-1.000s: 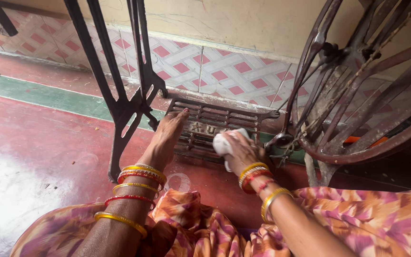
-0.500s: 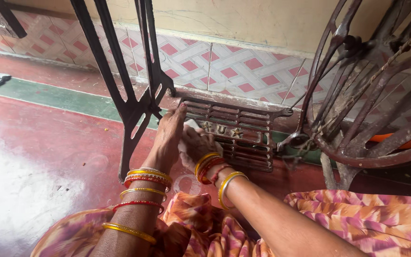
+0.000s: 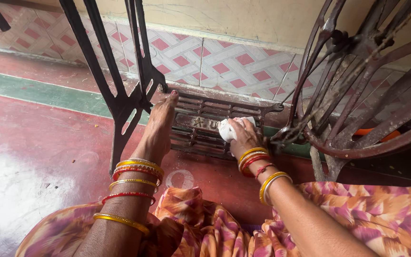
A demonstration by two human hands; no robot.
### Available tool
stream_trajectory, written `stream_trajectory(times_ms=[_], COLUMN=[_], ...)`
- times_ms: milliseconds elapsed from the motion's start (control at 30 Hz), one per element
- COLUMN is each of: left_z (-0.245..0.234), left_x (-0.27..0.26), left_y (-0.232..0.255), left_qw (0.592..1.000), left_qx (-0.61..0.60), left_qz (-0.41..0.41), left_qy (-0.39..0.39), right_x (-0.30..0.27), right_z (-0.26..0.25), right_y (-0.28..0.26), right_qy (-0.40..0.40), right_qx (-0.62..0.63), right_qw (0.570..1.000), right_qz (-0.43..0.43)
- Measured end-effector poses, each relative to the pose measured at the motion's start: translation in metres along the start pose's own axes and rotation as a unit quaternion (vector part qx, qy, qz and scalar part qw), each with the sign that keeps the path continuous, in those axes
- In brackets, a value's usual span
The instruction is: The person sits on the floor and wipes the metal base and wheel of a vintage sewing machine using a white cloth. The person scrubs the slatted footrest area and the spokes of the wheel repeatedly.
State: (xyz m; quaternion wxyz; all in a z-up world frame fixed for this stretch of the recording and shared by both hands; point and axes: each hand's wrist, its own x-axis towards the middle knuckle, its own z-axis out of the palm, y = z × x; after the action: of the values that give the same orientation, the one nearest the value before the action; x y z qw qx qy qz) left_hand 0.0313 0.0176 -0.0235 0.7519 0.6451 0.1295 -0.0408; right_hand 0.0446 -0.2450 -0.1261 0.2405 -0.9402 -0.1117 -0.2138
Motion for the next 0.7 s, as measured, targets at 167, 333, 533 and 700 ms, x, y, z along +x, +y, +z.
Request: stream_trajectory(times_ms=[167,333,533,700], left_z=[0.011,0.004,0.007,0.008], left_x=[0.000,0.000,0.008,0.001], left_y=[0.008,0.000,-0.004,-0.003], left_qw=[0.996,0.999,0.999,0.994], left_qx=[-0.031,-0.013,0.013,0.049], left_qz=[0.068,-0.018,-0.043,-0.009], left_qy=[-0.047,-0.025,-0.025,-0.094], right_x=[0.010,0.033,0.061,0.049], right_z=[0.017,0.021,0.039,0.018], right_y=[-0.071,-0.133,-0.117,-0.046], right_qy=[-0.147,-0.243,-0.237,-0.147], right_qx=[-0.101,-0.090,-0.098,-0.093], right_qw=[0.983,0.966,0.966,0.985], right_qz=[0.031,0.000,-0.020,0.019])
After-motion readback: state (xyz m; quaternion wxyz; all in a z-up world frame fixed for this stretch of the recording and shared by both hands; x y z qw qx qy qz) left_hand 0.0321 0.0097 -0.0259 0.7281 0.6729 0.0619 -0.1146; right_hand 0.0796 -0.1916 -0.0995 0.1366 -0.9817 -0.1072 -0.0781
